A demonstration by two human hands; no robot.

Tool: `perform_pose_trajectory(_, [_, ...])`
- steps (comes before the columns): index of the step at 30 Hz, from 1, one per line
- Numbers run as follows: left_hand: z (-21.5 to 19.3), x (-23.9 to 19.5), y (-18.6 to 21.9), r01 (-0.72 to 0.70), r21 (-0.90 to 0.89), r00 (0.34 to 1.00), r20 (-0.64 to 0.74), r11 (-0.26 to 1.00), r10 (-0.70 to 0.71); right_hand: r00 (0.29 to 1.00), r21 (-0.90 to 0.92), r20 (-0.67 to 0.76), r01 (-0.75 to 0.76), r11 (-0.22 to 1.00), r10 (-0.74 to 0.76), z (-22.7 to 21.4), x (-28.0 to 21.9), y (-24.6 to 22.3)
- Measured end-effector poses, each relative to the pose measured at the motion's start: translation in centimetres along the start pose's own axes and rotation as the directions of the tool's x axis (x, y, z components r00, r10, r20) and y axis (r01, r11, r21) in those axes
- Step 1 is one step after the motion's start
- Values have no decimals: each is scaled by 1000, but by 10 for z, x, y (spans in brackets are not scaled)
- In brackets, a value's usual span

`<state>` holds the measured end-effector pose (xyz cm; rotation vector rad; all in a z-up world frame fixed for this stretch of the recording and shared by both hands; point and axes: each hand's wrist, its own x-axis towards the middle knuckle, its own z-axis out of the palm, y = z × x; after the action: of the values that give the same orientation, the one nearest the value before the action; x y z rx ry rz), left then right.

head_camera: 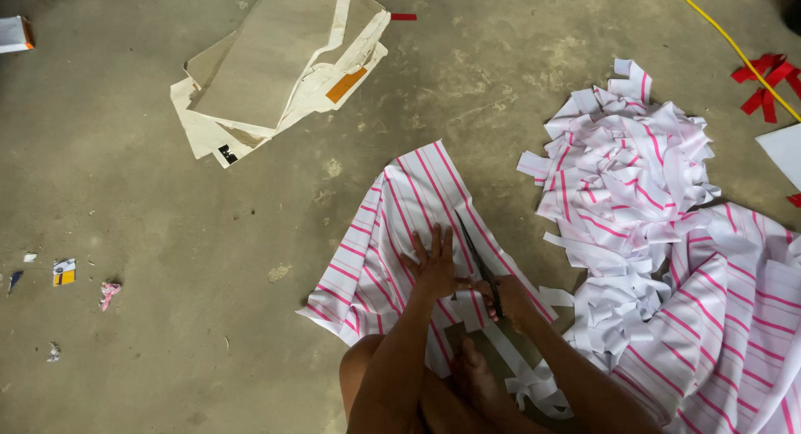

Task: Cutting a piece of striped fabric into thin strips using scissors

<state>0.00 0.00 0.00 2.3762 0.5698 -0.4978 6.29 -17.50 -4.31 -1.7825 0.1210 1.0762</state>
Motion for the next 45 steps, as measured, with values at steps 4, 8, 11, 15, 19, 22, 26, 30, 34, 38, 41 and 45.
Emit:
perform_pose_trajectory(4, [-3,-4,1,-13,-15,1000,-1,1000,13,999,-9,11,31,999,-31,6,0,-24])
perform_pose_trajectory(8, [-1,0,-1,8,-30,1000,16,1000,-7,999,-35,14,43,998,-43,11,-14,-61])
perform_pose_trajectory(11, [4,5,-3,13,-20,1000,12,1000,-13,997,-30,-3,76,997,-76,10,-8,-57])
perform_pose_trajectory(15, [9,7,-2,44,-10,998,-33,999,-44,993,10,3,120,993,-120,6,14,-33])
perform_pose_trajectory(19, [11,13,-7,43,2,999,12,999,-43,997,-20,24,74,997,-74,10,3,-63])
perform_pose_trajectory(22, [12,10,-9,7,0,1000,5,1000,-7,997,6,36,66,998,-67,9,24,-64])
perform_pose_trajectory(26, [9,10,-9,-15,-31,1000,6,999,15,994,27,34,106,994,-107,12,29,-69])
perform_pose_trajectory(30, [6,11,-6,3,-22,999,45,1000,-2,986,49,7,168,985,-168,13,37,-58])
perform_pose_trajectory(34, [-3,6,-2,2,-30,998,55,1000,0,985,27,22,169,985,-170,12,38,-68])
perform_pose_trajectory(38, [0,6,-2,11,-27,999,53,1000,-10,992,43,51,115,992,-117,15,54,-77])
perform_pose_trajectory(41, [-1,4,1,25,-19,998,56,1000,-24,990,56,59,121,991,-125,17,64,-82])
perform_pose_trajectory(45, [1,7,-2,13,-28,999,46,1000,-12,986,76,47,158,985,-161,14,88,-67])
